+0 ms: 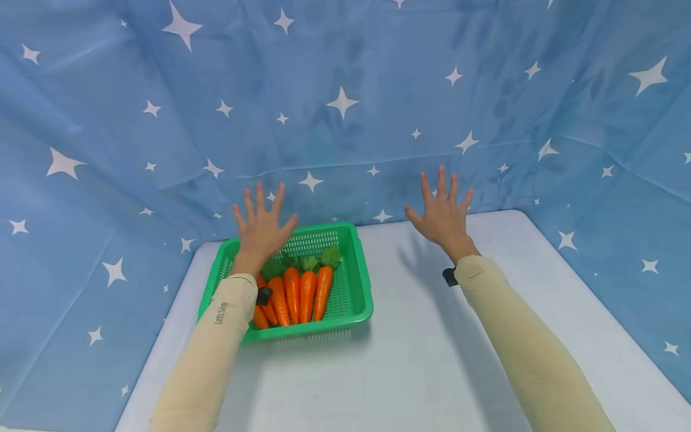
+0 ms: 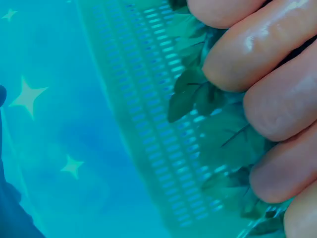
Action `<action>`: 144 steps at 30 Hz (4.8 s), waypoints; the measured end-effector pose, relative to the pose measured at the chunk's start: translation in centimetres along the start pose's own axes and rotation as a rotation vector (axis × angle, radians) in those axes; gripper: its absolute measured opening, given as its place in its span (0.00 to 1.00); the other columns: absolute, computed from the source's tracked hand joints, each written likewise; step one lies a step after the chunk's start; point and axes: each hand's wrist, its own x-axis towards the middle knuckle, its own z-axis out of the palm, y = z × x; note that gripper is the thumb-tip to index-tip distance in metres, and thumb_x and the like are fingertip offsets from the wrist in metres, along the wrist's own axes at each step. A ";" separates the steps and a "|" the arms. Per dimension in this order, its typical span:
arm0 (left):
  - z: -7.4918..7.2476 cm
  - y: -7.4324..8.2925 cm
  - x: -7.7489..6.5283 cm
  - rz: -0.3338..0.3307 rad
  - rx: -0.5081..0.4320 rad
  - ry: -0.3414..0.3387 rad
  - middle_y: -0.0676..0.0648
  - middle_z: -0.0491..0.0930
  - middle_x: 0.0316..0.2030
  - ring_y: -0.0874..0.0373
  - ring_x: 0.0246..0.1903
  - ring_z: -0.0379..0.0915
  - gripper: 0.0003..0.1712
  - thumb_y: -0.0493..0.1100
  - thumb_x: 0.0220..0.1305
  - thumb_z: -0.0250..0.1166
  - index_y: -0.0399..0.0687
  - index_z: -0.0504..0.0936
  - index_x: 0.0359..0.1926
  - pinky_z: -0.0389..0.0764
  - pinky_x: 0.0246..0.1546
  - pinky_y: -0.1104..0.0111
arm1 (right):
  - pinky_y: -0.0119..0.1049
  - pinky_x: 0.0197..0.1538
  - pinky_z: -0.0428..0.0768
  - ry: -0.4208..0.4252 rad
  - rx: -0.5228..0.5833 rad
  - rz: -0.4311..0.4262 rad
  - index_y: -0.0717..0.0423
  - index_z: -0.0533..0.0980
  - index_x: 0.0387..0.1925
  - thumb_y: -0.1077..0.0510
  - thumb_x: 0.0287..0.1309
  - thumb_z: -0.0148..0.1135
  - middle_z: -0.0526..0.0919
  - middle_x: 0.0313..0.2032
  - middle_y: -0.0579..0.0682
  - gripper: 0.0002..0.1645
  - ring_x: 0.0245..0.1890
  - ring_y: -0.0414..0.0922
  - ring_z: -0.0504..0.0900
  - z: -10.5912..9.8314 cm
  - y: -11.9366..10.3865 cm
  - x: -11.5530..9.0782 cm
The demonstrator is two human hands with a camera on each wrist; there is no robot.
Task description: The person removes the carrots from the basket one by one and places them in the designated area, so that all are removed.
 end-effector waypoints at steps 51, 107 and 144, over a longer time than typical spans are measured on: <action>-0.4 -17.3 -14.7 -0.261 -0.550 -0.393 0.29 0.39 0.84 0.19 0.77 0.38 0.42 0.67 0.86 0.39 0.64 0.36 0.88 0.50 0.64 0.19 | 0.81 0.71 0.33 -0.070 0.137 0.047 0.52 0.41 0.88 0.36 0.80 0.49 0.27 0.84 0.64 0.51 0.82 0.70 0.31 0.5 -0.2 -0.4; 1.7 -17.3 -14.4 -0.220 -0.862 -0.297 0.46 0.35 0.86 0.39 0.81 0.38 0.38 0.64 0.88 0.38 0.67 0.39 0.88 0.59 0.70 0.51 | 0.64 0.75 0.62 -0.408 0.903 -0.043 0.49 0.58 0.85 0.43 0.82 0.55 0.58 0.82 0.59 0.40 0.80 0.61 0.57 2.0 -13.1 -0.1; 2.2 -17.1 -15.0 -0.241 -0.898 -0.268 0.43 0.35 0.86 0.38 0.82 0.32 0.37 0.59 0.89 0.38 0.60 0.38 0.89 0.44 0.75 0.34 | 0.53 0.66 0.77 -0.577 0.786 0.058 0.63 0.74 0.74 0.55 0.76 0.63 0.72 0.74 0.59 0.31 0.70 0.59 0.74 8.8 -18.6 -2.0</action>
